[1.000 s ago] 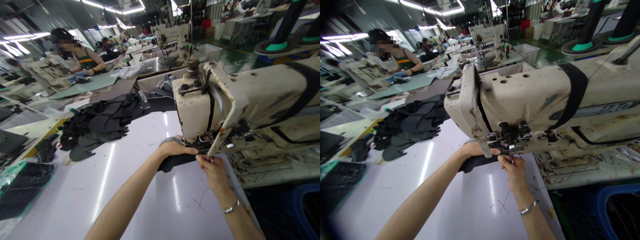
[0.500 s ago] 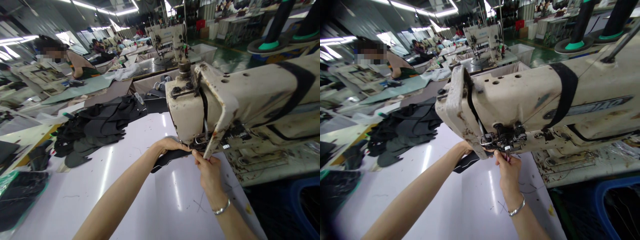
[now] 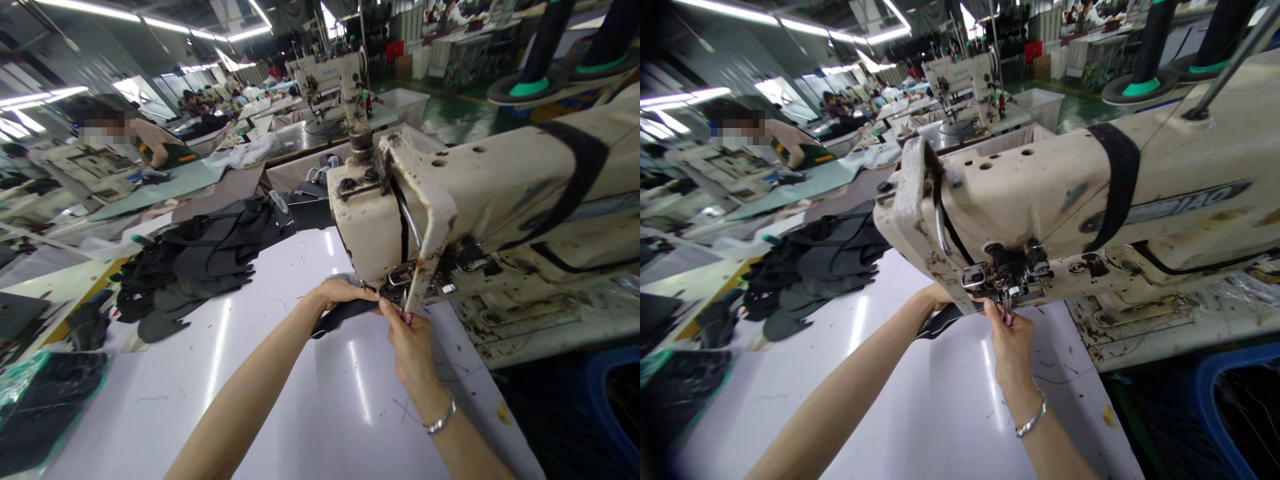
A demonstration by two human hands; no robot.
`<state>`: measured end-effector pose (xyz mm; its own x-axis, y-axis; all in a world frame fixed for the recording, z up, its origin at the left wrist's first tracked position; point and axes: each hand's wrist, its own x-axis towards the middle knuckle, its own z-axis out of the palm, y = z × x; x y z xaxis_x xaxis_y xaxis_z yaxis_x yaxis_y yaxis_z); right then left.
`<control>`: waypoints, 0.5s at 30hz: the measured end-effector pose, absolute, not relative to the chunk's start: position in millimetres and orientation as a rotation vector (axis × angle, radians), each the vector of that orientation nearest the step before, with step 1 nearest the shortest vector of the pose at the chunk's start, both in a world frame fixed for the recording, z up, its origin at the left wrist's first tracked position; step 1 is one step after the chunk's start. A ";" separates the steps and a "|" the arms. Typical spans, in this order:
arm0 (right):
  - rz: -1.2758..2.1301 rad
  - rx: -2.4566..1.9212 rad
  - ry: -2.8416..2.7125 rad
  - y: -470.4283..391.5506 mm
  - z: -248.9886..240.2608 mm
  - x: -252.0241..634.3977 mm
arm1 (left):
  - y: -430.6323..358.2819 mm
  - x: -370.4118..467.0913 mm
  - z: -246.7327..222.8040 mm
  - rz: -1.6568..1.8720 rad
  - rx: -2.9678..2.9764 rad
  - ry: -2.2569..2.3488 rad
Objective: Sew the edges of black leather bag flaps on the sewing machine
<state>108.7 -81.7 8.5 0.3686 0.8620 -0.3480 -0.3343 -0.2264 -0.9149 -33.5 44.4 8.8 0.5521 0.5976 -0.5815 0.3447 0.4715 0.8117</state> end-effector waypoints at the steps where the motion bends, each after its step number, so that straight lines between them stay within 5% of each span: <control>1: 1.181 -1.385 -0.519 -81.1 6.8 106.8 | 44.2 -32.8 10.0 0.209 1.113 1.013; 15: 1.016 -1.406 -0.446 -75.4 -0.4 89.0 | 30.6 -28.9 20.8 0.389 1.038 0.992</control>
<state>89.0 -75.4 -0.4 0.5322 0.7917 -0.3000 -0.3159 -0.1431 -0.9380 -28.9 30.6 20.8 0.5298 0.6870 -0.4972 0.1658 0.4911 0.8552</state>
